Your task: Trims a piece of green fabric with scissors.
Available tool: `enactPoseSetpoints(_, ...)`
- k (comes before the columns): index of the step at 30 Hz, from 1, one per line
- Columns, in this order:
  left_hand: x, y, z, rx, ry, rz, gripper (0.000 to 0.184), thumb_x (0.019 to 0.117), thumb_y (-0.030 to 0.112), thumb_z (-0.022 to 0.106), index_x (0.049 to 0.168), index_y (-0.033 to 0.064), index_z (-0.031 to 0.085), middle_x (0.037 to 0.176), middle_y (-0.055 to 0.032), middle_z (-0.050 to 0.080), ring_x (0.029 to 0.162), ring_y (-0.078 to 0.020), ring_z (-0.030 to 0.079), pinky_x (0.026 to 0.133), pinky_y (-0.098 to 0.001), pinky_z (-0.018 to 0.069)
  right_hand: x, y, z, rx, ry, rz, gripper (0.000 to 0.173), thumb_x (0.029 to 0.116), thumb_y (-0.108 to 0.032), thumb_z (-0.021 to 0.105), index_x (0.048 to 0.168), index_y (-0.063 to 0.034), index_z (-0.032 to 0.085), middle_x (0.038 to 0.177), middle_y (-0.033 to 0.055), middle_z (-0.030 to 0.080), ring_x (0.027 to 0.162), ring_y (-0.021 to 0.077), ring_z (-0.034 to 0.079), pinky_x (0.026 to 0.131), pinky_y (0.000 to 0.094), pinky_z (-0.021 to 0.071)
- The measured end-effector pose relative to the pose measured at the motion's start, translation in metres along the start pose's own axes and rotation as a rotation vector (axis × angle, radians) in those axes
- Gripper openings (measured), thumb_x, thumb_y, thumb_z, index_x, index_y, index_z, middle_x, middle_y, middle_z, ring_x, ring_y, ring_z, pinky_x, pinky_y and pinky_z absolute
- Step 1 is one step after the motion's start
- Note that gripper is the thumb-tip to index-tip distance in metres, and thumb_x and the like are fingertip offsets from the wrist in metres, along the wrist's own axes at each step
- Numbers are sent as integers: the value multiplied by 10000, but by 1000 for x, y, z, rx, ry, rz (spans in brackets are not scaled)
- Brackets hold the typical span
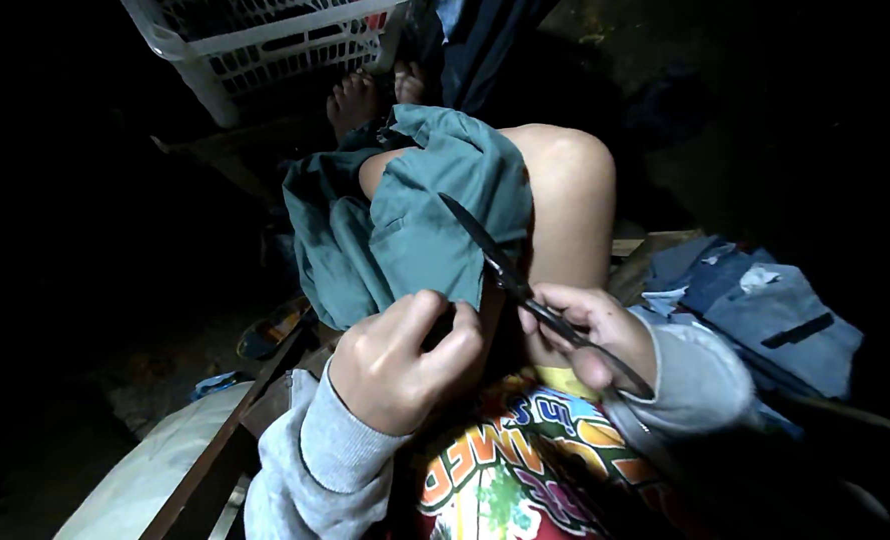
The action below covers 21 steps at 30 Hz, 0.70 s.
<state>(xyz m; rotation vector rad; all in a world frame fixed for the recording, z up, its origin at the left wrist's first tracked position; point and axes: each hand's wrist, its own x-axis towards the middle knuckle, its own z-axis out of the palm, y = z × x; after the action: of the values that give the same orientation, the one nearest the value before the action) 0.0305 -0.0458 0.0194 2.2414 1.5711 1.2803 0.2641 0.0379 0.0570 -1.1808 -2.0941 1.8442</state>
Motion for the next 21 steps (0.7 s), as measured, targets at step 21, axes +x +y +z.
enactPoseSetpoints(21,-5,8,17,-93,-20,-279,497,1068,444,453,910,33,685,764,-91,639,639,-182,624,550,-295,507,-75,45,-55,394,-152,-7,512,842,-697,659,1060,-234,627,648,-185,475,533,-100,454,478,82,374)
